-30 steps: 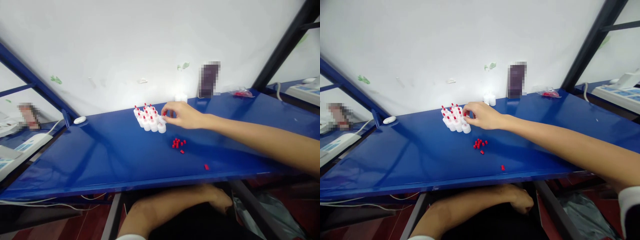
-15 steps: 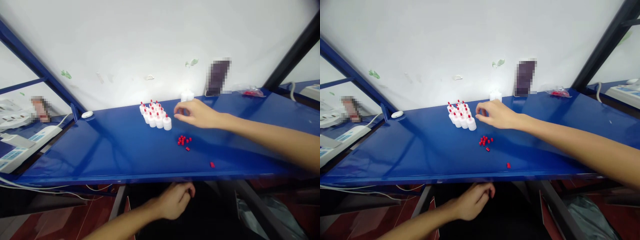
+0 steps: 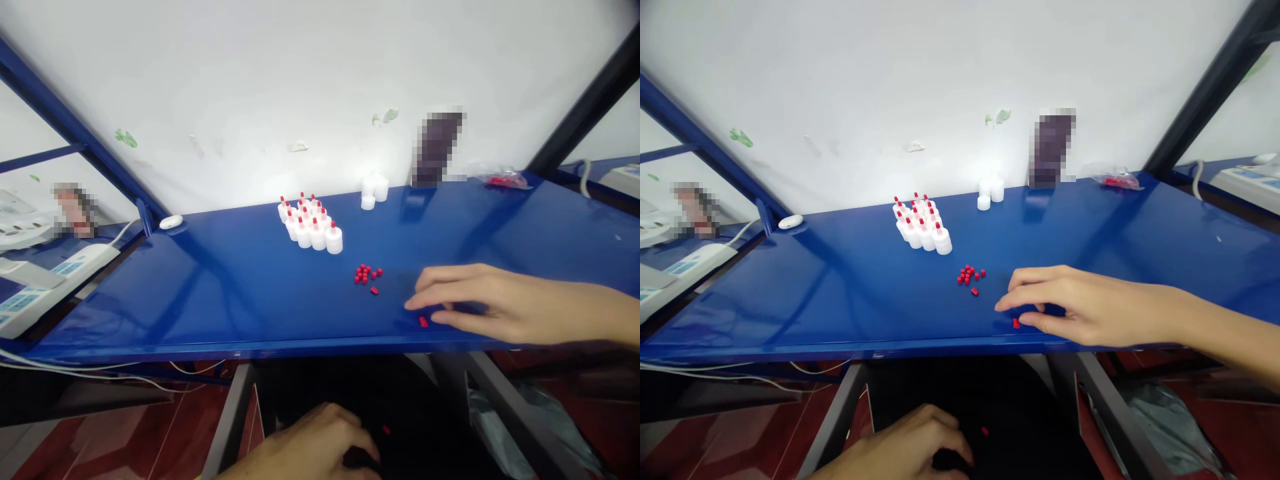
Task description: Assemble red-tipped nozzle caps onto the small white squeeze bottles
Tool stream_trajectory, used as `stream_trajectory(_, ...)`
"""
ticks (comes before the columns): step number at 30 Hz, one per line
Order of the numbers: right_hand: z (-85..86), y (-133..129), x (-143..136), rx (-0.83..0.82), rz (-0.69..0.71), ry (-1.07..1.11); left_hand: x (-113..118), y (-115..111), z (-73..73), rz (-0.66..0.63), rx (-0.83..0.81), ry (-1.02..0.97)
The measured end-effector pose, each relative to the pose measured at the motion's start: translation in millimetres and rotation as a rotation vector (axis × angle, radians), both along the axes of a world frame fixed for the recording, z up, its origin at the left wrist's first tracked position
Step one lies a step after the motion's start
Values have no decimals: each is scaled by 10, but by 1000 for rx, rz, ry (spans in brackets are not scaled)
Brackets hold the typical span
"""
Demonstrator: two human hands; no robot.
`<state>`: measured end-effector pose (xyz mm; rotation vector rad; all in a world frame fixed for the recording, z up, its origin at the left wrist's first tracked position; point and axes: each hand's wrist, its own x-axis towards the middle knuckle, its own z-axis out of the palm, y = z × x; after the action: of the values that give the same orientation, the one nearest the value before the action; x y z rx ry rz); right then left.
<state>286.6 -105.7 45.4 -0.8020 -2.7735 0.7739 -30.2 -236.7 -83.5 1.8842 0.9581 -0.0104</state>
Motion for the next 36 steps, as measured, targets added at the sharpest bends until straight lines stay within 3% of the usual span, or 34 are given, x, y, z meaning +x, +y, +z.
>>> stream_trajectory(5, -74, -3, -15, -33, 20, 5, 175, 92, -62, 45, 86, 24)
stream_trajectory(10, -141, 23, -29, -25, 35, 13, 431, 254, -61, -147, 235, 234)
stream_trajectory(16, -230, 175, -177, 113, 22, 51, 540, 275, -119, -389, 439, 340)
stream_trajectory(19, -263, 316, -290, 179, 2, 48, 574, 252, 149, -477, 614, 210)
stream_trajectory(22, -222, 442, -375, 250, 12, 33, 574, 351, 685, -509, 824, 22)
stream_trajectory(24, -157, 535, -393, 337, -13, 46, 540, 549, 1018, -377, 922, 12)
stream_trajectory(26, -86, 666, -373, 442, -103, 47, 489, 832, 1203, -231, 1015, 63)
stream_trajectory(28, -34, 846, -322, 510, -257, 30, 440, 1128, 1222, -186, 1038, 124)
stream_trajectory(31, -35, 1164, -234, 462, -458, 20, 392, 1436, 1090, -235, 1094, 151)
stream_trajectory(33, -92, 1347, -209, 456, -472, -31, 373, 1516, 1011, -224, 1111, 130)
stream_trajectory(36, -213, 1505, -263, 594, -447, -156, 349, 1527, 976, -170, 1062, 49)
